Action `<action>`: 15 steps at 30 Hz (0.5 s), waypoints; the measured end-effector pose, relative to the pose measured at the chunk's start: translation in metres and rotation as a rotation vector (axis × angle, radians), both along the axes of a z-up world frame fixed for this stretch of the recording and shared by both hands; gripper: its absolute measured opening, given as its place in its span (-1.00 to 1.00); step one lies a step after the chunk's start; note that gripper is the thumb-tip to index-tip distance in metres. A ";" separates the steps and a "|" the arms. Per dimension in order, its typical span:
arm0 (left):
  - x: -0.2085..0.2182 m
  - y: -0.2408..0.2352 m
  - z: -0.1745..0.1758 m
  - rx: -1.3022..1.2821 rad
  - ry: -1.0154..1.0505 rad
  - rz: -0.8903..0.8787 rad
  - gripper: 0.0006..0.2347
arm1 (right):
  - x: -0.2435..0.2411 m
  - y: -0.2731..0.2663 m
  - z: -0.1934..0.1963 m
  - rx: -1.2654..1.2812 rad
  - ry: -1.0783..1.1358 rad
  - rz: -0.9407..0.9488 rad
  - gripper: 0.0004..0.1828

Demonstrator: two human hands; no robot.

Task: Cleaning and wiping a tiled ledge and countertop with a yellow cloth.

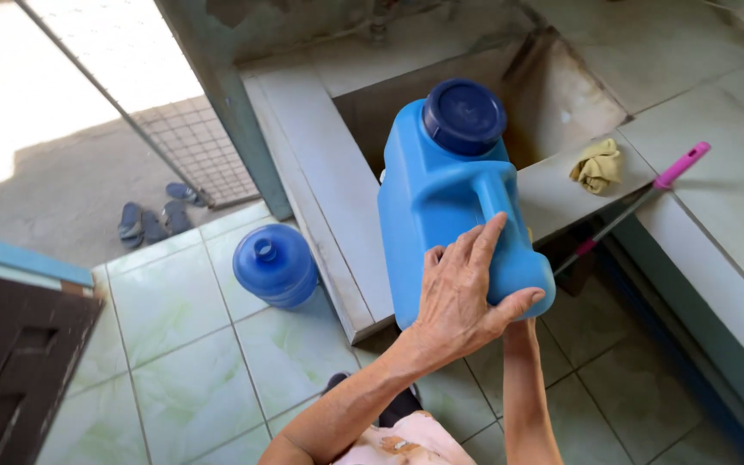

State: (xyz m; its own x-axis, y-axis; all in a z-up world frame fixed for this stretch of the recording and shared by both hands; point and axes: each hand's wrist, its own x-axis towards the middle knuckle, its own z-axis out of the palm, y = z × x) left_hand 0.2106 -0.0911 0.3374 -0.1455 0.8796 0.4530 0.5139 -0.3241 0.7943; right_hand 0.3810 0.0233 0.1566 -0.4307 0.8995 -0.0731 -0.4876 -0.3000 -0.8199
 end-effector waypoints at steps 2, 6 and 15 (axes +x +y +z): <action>0.006 0.006 0.003 -0.055 -0.026 -0.013 -0.23 | 0.014 0.009 -0.036 -0.063 0.178 -0.022 -0.15; -0.003 0.007 0.017 -0.152 -0.055 -0.019 -0.26 | -0.011 -0.007 0.013 0.000 0.067 -0.072 -0.19; -0.084 0.026 0.049 -0.347 0.027 0.133 -0.27 | -0.074 -0.040 -0.025 -0.022 -0.142 -0.458 -0.52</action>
